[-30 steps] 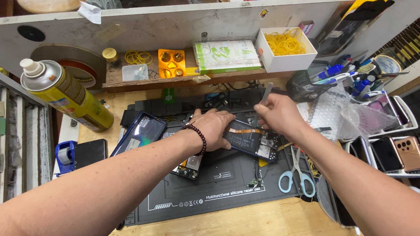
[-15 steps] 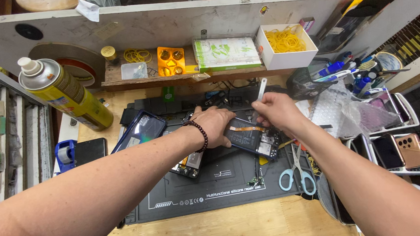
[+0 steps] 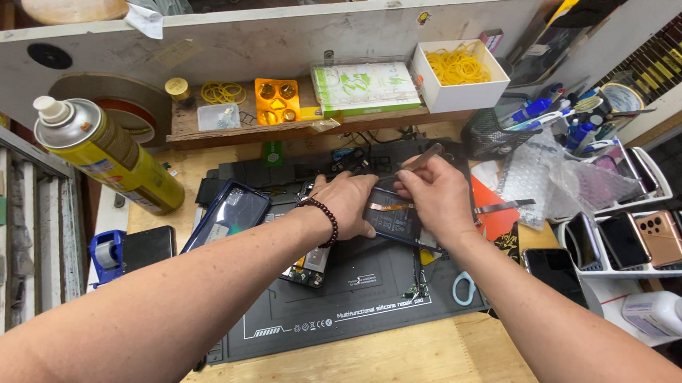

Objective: The person disassembles a smartphone on a silicone repair mat, prying the back cover and battery free by hand and with a spudger, disconnecting a flex cable, spraying cleaning solution on the assembly, and lifting out internal components including the board and battery.

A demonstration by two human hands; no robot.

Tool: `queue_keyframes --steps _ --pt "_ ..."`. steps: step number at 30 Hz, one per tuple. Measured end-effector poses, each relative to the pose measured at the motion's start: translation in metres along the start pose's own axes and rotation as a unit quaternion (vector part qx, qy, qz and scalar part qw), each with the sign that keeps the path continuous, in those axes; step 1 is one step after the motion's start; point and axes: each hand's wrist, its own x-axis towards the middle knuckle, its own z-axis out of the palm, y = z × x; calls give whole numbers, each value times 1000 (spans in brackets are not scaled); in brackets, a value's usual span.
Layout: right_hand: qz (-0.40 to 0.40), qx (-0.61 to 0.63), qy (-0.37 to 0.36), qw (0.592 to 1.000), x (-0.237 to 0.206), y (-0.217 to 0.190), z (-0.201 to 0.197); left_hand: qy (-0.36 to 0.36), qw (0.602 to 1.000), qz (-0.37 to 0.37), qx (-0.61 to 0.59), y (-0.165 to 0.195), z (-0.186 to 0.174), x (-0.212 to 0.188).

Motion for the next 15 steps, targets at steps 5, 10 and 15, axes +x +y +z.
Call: queue_keyframes --steps 5,10,15 --pt "15 -38 -4 999 5 2 4 15 1000 6 1 0 -3 -3" --pt "-80 -163 -6 983 -5 -11 5 -8 1000 -17 -14 -1 -7 -5" --pt "-192 -307 -3 932 -23 -27 11 -20 999 -30 -1 -3 -6 -3"
